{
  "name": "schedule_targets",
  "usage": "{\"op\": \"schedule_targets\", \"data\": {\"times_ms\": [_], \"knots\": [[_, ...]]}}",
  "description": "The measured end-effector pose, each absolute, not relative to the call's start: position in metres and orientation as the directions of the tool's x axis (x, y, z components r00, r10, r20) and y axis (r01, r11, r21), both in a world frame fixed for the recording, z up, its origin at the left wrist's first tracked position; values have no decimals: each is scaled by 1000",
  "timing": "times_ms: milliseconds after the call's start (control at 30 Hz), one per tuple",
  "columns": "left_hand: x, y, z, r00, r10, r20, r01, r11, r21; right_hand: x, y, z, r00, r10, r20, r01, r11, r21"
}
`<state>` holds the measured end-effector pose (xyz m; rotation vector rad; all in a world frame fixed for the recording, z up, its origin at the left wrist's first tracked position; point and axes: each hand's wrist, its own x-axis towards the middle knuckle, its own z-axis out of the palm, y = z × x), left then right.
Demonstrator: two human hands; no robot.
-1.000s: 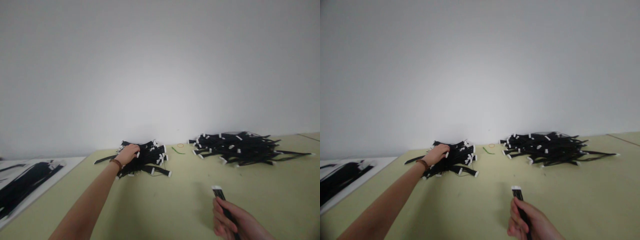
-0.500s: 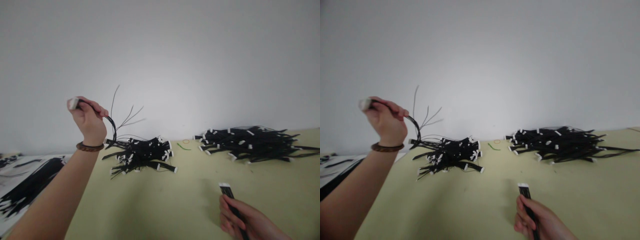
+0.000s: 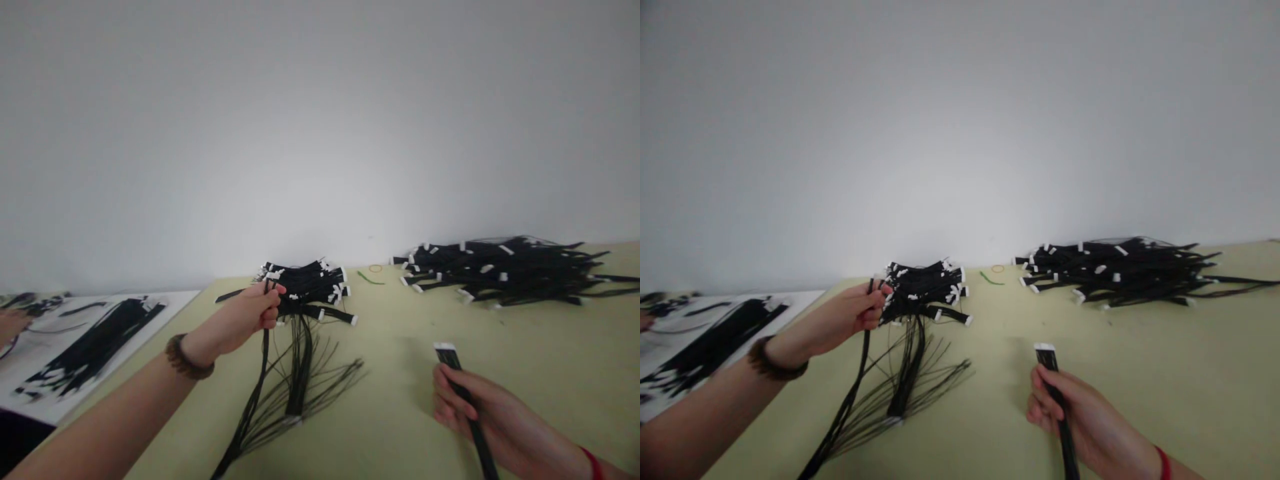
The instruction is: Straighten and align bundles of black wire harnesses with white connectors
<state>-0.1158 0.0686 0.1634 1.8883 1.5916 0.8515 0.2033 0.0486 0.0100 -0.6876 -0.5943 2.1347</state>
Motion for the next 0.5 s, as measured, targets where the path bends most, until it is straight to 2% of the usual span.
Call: {"op": "schedule_targets", "data": {"times_ms": [200, 367, 433, 500], "knots": [[-139, 57, 128, 120, 990, -79, 893, -73, 445, 204, 45, 13, -522, 811, -265, -516, -548, -659], [-137, 7, 98, 77, 973, -216, 973, -26, 227, 203, 45, 15, -511, 818, -263, -500, -532, -683], [-134, -16, 86, 56, 964, -261, 979, -2, 204, 203, 45, 14, -509, 819, -266, -495, -531, -688], [-137, -30, 84, 63, 962, -265, 973, -1, 229, 203, 45, 13, -508, 817, -274, -488, -535, -690]]}}
